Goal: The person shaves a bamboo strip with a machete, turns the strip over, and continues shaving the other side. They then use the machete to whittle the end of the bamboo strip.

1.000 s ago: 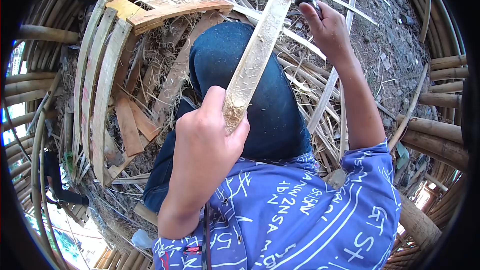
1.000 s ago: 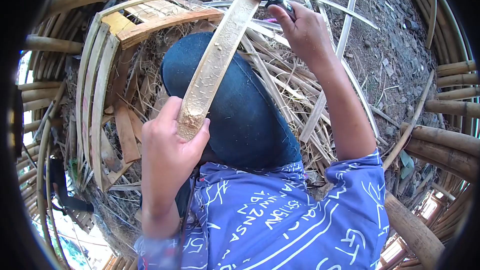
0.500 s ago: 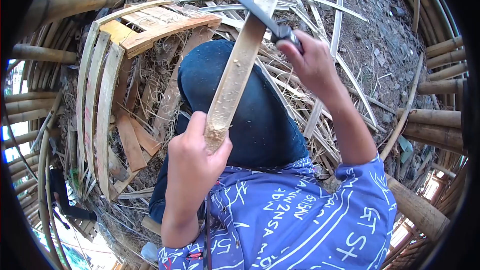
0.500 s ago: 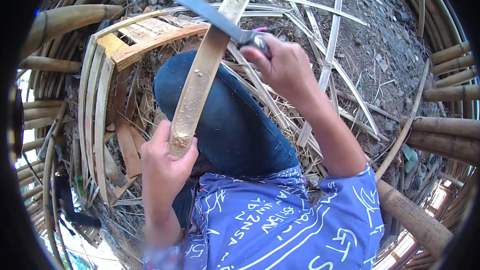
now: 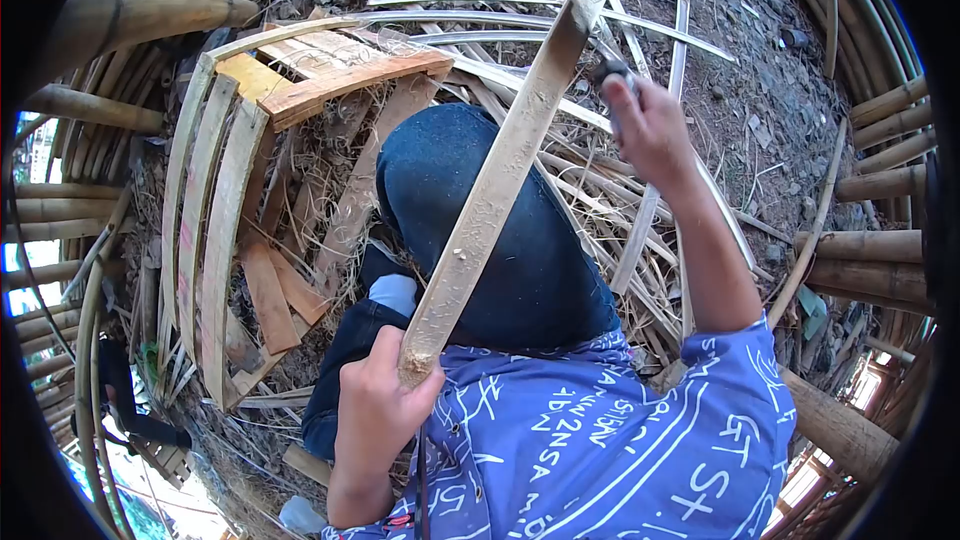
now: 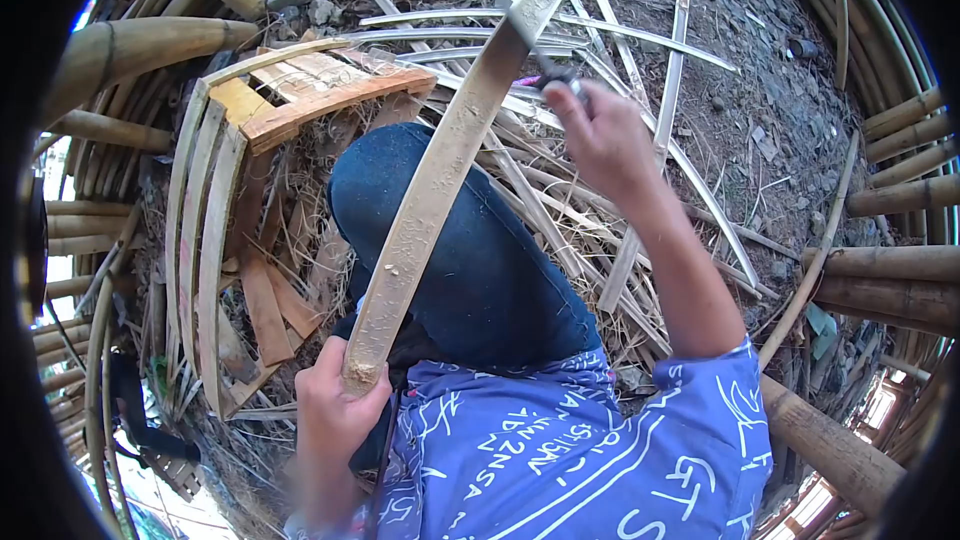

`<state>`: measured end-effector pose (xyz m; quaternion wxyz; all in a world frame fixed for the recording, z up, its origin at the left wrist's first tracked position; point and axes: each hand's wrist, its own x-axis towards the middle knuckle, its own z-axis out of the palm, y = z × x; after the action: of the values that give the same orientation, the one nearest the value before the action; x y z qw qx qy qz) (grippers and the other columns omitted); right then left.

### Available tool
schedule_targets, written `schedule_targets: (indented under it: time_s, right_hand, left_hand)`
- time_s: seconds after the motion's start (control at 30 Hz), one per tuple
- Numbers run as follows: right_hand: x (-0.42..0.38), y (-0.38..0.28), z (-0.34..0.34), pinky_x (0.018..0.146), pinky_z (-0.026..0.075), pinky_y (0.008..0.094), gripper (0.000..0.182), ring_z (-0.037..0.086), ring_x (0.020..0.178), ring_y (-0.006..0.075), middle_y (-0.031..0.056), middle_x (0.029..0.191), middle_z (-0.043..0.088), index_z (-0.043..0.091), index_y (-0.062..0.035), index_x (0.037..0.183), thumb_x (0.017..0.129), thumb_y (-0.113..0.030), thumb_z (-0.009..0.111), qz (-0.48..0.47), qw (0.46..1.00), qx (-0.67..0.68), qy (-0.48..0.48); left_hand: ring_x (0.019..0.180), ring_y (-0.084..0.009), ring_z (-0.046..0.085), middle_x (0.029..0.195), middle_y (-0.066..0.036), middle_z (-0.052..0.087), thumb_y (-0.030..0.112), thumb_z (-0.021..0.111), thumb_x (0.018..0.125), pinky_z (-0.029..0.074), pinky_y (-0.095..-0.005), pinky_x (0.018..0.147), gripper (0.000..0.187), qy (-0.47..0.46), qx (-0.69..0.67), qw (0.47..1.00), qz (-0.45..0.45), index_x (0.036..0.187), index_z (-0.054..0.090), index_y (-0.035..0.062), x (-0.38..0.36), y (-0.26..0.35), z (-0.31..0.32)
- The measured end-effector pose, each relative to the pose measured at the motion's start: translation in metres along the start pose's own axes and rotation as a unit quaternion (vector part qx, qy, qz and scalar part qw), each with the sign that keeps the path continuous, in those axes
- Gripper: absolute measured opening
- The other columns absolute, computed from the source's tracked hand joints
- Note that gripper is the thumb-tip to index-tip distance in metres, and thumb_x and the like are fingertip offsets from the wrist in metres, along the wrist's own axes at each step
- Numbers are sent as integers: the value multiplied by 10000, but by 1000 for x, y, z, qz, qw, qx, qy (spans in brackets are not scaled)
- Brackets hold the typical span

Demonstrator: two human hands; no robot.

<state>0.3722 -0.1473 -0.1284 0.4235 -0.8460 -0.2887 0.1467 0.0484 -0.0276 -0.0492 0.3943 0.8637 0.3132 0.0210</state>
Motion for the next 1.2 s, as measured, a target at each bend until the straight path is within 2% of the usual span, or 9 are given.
schedule_targets:
  time_s: [0.23, 0.5, 0.63, 0.73, 0.83, 0.93, 1.0, 1.13, 1.2]
  right_hand:
    - [-31, -41, 4, 515, 420, 382, 454, 513, 504, 295, 169, 605, 539, 599, 9, 834, 914, -438, 594, -136, 984, -50, -105]
    - [12, -13, 5, 490, 380, 364, 590, 471, 513, 205, 101, 557, 503, 560, 19, 743, 954, -527, 481, -71, 996, -46, 4]
    - [-30, -37, 9, 489, 390, 371, 519, 470, 489, 216, 109, 537, 488, 556, 19, 789, 954, -472, 522, -31, 996, 12, -88]
    - [-53, -52, 12, 511, 411, 401, 491, 508, 510, 344, 171, 556, 486, 538, 15, 789, 914, -458, 590, -96, 988, -33, -120]
    - [-44, -38, 14, 514, 411, 403, 482, 508, 544, 398, 192, 574, 497, 537, 16, 792, 909, -447, 599, -124, 985, -38, -110]
    - [-35, -30, 18, 495, 393, 378, 467, 473, 491, 319, 168, 554, 474, 545, 18, 794, 922, -429, 588, -119, 990, -25, -72]
    - [-32, -25, 21, 475, 372, 337, 461, 432, 467, 183, 107, 520, 458, 557, 11, 788, 941, -424, 567, -75, 996, 19, -44]
    - [-59, -43, 19, 473, 382, 299, 472, 469, 516, 82, 14, 531, 481, 573, -4, 780, 964, -435, 526, -45, 990, 101, -87]
    - [-68, -45, 23, 476, 395, 329, 477, 510, 478, 177, 76, 525, 477, 552, -6, 770, 942, -451, 553, -91, 987, 76, -109]
  left_hand:
    - [610, -323, 661, 667, -177, 626, 49, 726, 729, 499, -369, 509, 240, -4, -18, 1000, -14, 833, 513, 10, -6, -4, -2]
    - [597, -344, 640, 658, -178, 611, 40, 723, 716, 488, -387, 506, 247, 1, 34, 999, 24, 833, 508, 11, -12, -2, -13]
    - [608, -349, 641, 664, -184, 612, 44, 723, 717, 488, -394, 509, 250, -9, 16, 1000, 15, 835, 506, 9, -7, -2, -8]
    - [617, -356, 641, 666, -188, 610, 48, 722, 719, 489, -396, 513, 253, -18, 15, 1000, 1, 847, 508, 5, -5, -3, -4]
    - [622, -364, 639, 660, -189, 604, 49, 722, 712, 487, -386, 513, 257, -12, -12, 1000, -3, 846, 508, -2, -4, -8, -5]
    - [632, -382, 629, 661, -197, 598, 57, 720, 707, 483, -377, 516, 253, -36, -56, 998, -11, 835, 510, -6, 0, -10, -6]
    - [592, -315, 650, 648, -179, 591, 52, 703, 702, 478, -339, 528, 243, -59, -82, 995, -22, 858, 531, -17, 3, -8, -6]
    - [581, -174, 630, 659, -128, 599, 41, 674, 698, 467, -289, 549, 262, -103, -162, 980, -48, 923, 558, -27, 10, -14, -6]
    - [624, -80, 568, 682, -69, 594, 35, 654, 688, 452, -249, 565, 313, -127, -236, 961, -62, 981, 569, -33, 11, -16, -2]
